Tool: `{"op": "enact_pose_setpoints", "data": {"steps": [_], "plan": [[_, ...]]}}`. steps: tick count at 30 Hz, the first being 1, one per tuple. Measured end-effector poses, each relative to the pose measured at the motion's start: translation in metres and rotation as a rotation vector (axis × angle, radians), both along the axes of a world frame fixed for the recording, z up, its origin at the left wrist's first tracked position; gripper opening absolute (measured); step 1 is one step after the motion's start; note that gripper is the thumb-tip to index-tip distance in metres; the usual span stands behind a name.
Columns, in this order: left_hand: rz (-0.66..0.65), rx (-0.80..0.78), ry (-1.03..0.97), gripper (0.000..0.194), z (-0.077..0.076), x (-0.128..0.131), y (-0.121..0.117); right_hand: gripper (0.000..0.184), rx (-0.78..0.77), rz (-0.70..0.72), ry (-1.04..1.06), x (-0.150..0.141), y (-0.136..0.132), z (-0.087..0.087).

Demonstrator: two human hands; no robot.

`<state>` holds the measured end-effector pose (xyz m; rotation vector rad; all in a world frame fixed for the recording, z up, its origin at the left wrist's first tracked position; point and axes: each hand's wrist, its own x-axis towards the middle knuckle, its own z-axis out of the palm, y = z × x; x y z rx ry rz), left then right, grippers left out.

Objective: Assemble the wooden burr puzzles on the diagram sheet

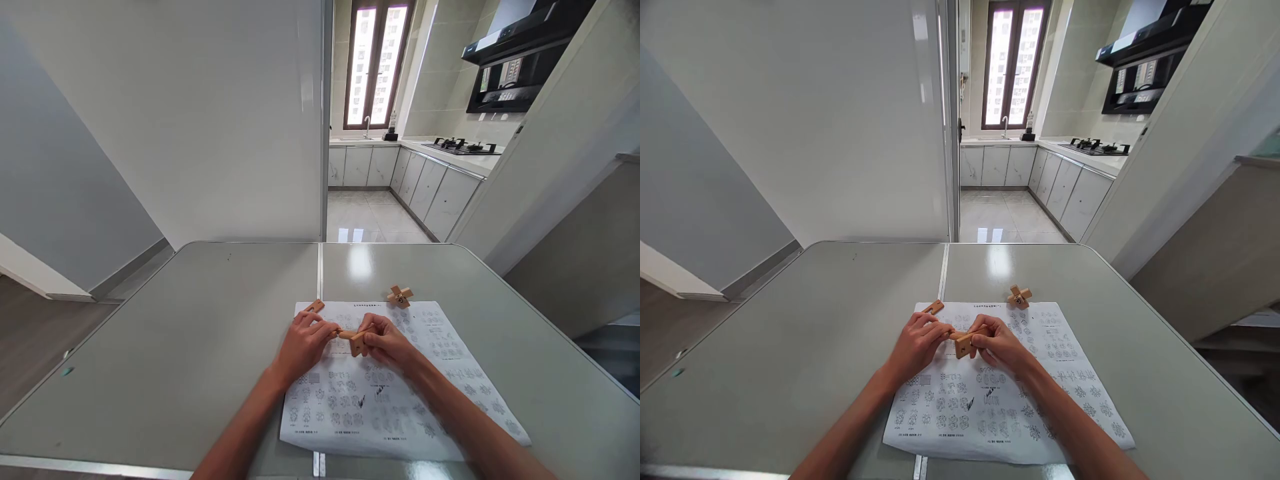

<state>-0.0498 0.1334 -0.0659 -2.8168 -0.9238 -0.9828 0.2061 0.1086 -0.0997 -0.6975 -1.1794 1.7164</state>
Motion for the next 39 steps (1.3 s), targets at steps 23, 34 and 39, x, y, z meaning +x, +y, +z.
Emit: {"op": "enact_pose_setpoints", "data": {"steps": [23,34,39], "plan": [[0.368,-0.087,-0.082,0.014,-0.010,-0.001,0.001,0.044,0.165,-0.271,-0.501,-0.011,-0.004,0.013],[0.376,-0.049,-0.046,0.019,-0.018,-0.003,0.004,0.035,0.262,-0.261,-0.643,-0.012,-0.008,0.016],[0.433,-0.087,-0.031,0.022,-0.018,-0.004,0.003,0.033,0.298,-0.246,-0.684,-0.012,-0.008,0.020]]}}
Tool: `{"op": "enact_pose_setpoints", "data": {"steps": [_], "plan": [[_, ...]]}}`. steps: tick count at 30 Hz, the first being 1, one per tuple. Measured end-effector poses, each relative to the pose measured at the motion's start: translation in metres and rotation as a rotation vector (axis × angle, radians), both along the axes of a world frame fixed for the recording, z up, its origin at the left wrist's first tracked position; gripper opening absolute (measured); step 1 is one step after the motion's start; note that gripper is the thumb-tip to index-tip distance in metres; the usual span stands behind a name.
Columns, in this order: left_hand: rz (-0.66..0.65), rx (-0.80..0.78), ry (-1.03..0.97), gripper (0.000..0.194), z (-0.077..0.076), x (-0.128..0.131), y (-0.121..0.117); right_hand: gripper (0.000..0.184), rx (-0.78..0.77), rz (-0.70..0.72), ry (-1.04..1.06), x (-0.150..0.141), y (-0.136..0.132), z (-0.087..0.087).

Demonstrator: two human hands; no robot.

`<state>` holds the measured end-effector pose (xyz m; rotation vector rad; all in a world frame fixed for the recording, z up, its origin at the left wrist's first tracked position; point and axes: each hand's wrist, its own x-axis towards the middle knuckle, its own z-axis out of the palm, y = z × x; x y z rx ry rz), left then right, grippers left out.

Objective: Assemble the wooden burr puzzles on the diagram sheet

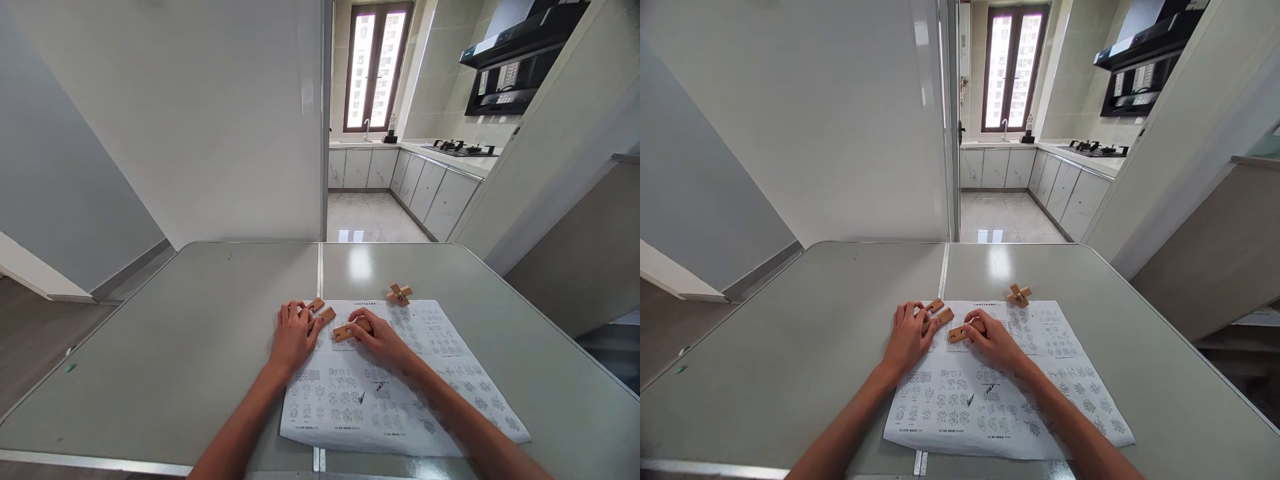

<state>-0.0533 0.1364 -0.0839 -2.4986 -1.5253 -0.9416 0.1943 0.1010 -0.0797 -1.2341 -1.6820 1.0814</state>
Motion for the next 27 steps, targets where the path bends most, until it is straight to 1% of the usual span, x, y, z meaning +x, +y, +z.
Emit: {"op": "enact_pose_setpoints", "data": {"steps": [3,7,11,14,17,19,21,24,27], "plan": [[0.036,-0.043,0.014,0.024,0.001,0.000,-0.001,0.031,0.013,0.029,-0.082,0.000,0.001,0.002],[0.052,-0.069,0.002,0.023,0.004,0.000,-0.001,0.027,0.055,0.101,-0.218,-0.003,0.004,0.006],[0.058,-0.086,-0.007,0.022,0.005,0.000,-0.001,0.019,0.150,0.180,-0.336,-0.009,0.008,0.009],[0.054,-0.109,-0.026,0.018,0.007,0.000,-0.002,0.017,0.209,0.197,-0.405,-0.014,0.012,0.010],[0.065,-0.118,-0.072,0.015,0.009,0.000,-0.001,0.019,0.264,0.204,-0.479,-0.020,0.015,0.010],[0.083,-0.127,-0.117,0.014,0.008,-0.001,0.001,0.018,0.330,0.211,-0.537,-0.025,0.017,0.010],[0.102,-0.148,-0.163,0.015,0.006,-0.002,0.004,0.017,0.428,0.216,-0.597,-0.029,0.018,0.009],[0.125,-0.192,-0.219,0.017,0.002,-0.004,0.007,0.024,0.585,0.238,-0.668,-0.034,0.019,0.007],[0.125,-0.233,-0.237,0.019,0.000,-0.005,0.008,0.029,0.689,0.266,-0.728,-0.038,0.020,0.005]]}}
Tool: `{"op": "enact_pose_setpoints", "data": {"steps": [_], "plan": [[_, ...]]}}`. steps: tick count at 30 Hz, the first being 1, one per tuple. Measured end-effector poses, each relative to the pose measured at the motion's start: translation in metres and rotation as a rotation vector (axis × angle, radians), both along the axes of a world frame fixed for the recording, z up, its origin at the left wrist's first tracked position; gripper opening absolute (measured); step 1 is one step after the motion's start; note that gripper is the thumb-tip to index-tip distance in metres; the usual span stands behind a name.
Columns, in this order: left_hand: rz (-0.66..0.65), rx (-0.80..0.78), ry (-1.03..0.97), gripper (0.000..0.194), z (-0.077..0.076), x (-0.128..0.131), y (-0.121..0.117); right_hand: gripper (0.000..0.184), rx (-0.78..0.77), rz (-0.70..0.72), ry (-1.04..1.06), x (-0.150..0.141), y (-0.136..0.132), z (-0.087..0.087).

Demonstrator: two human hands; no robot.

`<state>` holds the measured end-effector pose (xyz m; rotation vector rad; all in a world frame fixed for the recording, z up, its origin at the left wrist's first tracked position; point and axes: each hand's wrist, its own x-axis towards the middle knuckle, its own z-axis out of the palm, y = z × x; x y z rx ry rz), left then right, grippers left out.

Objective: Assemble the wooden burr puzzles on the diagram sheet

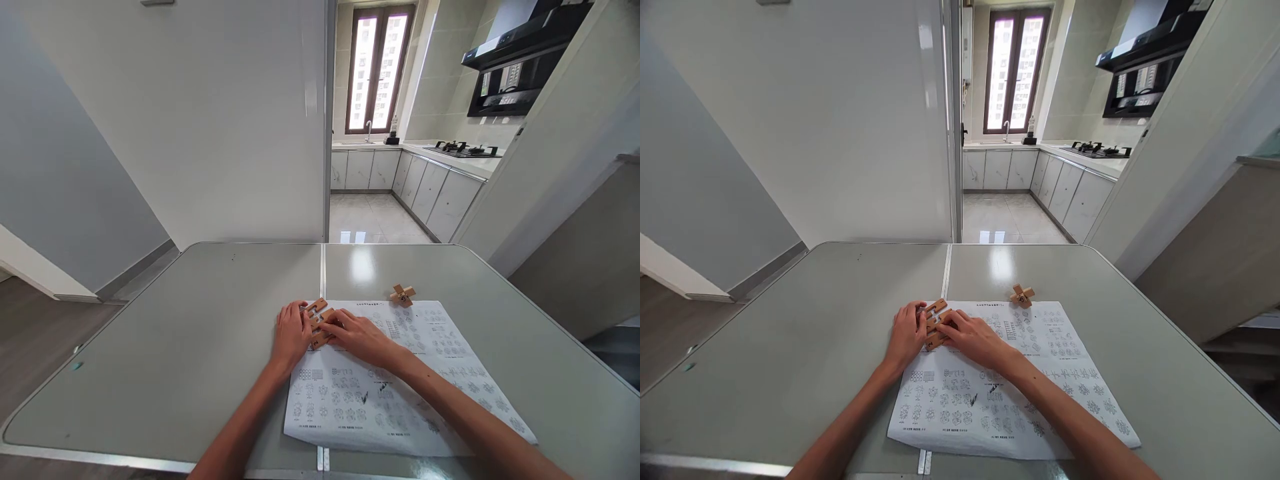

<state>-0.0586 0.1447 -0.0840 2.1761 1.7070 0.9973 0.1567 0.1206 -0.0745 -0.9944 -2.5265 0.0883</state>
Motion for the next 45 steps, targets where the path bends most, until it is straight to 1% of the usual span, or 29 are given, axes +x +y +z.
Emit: {"op": "enact_pose_setpoints", "data": {"steps": [3,6,13,17,21,27,31,38,42,45], "plan": [[-0.013,-0.017,-0.002,0.023,0.001,-0.001,0.000,0.028,0.062,0.023,-0.037,-0.002,0.000,-0.001],[-0.023,-0.026,-0.009,0.024,0.002,-0.001,-0.001,0.027,0.094,0.029,-0.029,-0.002,0.001,-0.002],[-0.045,-0.035,-0.014,0.022,0.003,-0.001,-0.001,0.019,0.149,0.013,0.034,0.000,0.015,-0.010],[-0.039,-0.020,-0.016,0.021,0.000,-0.002,0.000,0.019,0.168,-0.020,0.058,-0.002,0.020,-0.014],[-0.018,-0.005,-0.012,0.020,-0.002,-0.002,0.000,0.012,0.155,-0.076,0.060,-0.005,0.022,-0.013],[0.037,0.014,0.001,0.019,-0.004,-0.002,-0.001,0.002,0.071,-0.147,0.023,-0.007,0.024,-0.008],[0.044,0.006,0.017,0.024,-0.002,-0.002,-0.001,0.005,0.055,-0.153,0.035,-0.009,0.026,-0.008],[0.066,0.006,0.038,0.040,-0.001,-0.002,-0.003,0.017,0.033,-0.122,0.069,-0.007,0.022,-0.011],[0.063,0.007,0.043,0.041,-0.002,-0.003,-0.003,0.024,-0.026,-0.096,0.110,0.000,0.015,-0.010],[0.072,0.004,0.051,0.043,-0.003,-0.003,-0.003,0.024,-0.056,-0.082,0.136,0.011,0.008,-0.007]]}}
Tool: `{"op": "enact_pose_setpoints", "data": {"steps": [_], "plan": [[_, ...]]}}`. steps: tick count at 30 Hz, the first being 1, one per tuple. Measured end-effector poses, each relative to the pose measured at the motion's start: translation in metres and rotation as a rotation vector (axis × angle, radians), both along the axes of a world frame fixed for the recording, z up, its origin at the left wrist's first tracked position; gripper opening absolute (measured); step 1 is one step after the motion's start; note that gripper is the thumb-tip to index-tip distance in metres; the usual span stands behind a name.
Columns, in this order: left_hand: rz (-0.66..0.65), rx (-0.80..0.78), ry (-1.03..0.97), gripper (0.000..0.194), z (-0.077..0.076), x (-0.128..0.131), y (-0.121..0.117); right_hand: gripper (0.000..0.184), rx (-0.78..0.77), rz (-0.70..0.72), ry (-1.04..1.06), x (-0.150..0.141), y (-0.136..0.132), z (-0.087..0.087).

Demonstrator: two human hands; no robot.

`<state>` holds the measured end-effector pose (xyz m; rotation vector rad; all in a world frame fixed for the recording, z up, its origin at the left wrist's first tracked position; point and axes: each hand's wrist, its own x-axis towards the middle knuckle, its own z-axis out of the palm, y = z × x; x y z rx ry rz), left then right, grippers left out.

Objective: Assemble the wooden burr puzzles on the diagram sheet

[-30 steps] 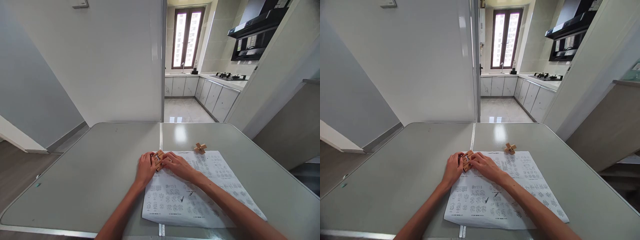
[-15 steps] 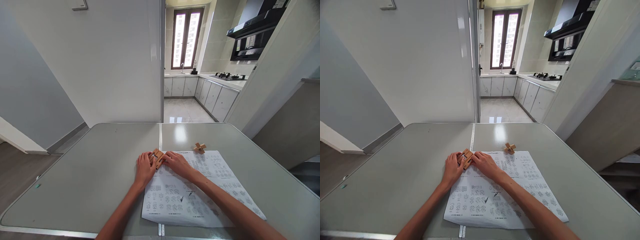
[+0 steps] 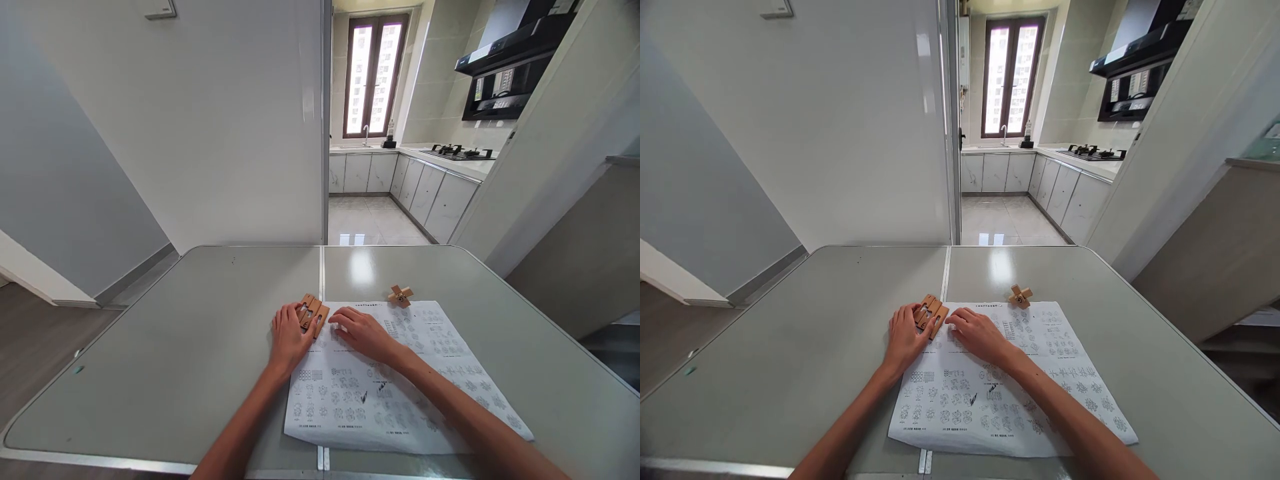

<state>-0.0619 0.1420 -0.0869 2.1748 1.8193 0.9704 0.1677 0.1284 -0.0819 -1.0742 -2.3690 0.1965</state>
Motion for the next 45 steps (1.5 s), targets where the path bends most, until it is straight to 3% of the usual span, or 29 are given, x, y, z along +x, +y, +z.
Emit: {"op": "enact_pose_setpoints", "data": {"steps": [5,10,16,25,37,45], "plan": [[0.004,-0.006,0.011,0.043,0.002,0.001,-0.002,0.022,0.027,-0.065,0.146,0.032,-0.012,0.010],[-0.003,-0.018,0.045,0.036,0.004,0.001,-0.003,0.022,0.139,-0.358,0.361,0.074,-0.015,0.018],[-0.012,-0.008,0.048,0.033,0.001,0.000,-0.001,0.026,0.265,-0.649,0.443,0.117,-0.008,-0.001],[0.002,-0.003,0.038,0.033,0.000,-0.001,0.001,0.048,0.099,-0.656,0.353,0.130,0.001,-0.034],[-0.003,-0.012,0.029,0.034,0.000,-0.001,0.004,0.046,0.032,-0.664,0.356,0.126,0.001,-0.033],[0.007,-0.025,-0.009,0.040,0.004,0.000,0.005,0.047,0.104,-0.644,0.372,0.127,0.000,-0.032]]}}
